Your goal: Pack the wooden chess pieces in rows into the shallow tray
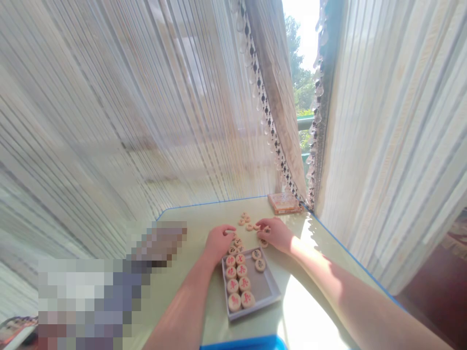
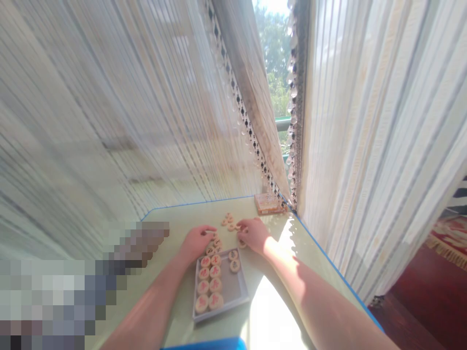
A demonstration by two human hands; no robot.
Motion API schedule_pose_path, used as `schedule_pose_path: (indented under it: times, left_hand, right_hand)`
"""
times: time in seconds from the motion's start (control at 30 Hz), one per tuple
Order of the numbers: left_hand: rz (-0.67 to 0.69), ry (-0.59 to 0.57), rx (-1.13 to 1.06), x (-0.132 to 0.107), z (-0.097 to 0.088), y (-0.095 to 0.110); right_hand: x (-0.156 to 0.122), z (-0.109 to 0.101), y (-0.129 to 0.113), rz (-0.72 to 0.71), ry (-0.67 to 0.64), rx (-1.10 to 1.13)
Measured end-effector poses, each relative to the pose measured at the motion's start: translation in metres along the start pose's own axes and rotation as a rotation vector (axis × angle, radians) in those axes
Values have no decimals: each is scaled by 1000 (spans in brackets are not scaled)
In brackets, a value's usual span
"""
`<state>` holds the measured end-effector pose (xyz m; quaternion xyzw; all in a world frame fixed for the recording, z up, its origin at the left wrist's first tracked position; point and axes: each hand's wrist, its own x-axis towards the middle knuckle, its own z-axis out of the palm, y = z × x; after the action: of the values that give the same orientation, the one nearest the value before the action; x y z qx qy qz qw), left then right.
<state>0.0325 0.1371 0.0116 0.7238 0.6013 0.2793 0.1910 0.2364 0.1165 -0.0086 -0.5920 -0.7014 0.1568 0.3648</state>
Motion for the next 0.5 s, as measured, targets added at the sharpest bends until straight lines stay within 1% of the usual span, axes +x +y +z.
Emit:
schedule_pose_path:
  times: [0.07,0.13,0.2,0.3,0.4,0.5]
  left_hand:
    - [52,80,19,-2,-1,4]
    - [156,120,11,-7,-2,11]
    - [268,106,-15,-14,-2,19]
    - [396,80,-47,-24,0,29]
    - [444,101,-81,-30,1,34]
    - [453,132,-129,-31,-1,35]
  right_hand:
    - [1,-1,-3,38,30,120]
    - [0,-2,-8,98,47,312]
    - [-3,-2,-15,145,44,520]
    - [-10,-1,-27,163,21,762]
    - [-17,-1,-36,193,-13,922]
    - [-20,-4,-41,213,-34,974]
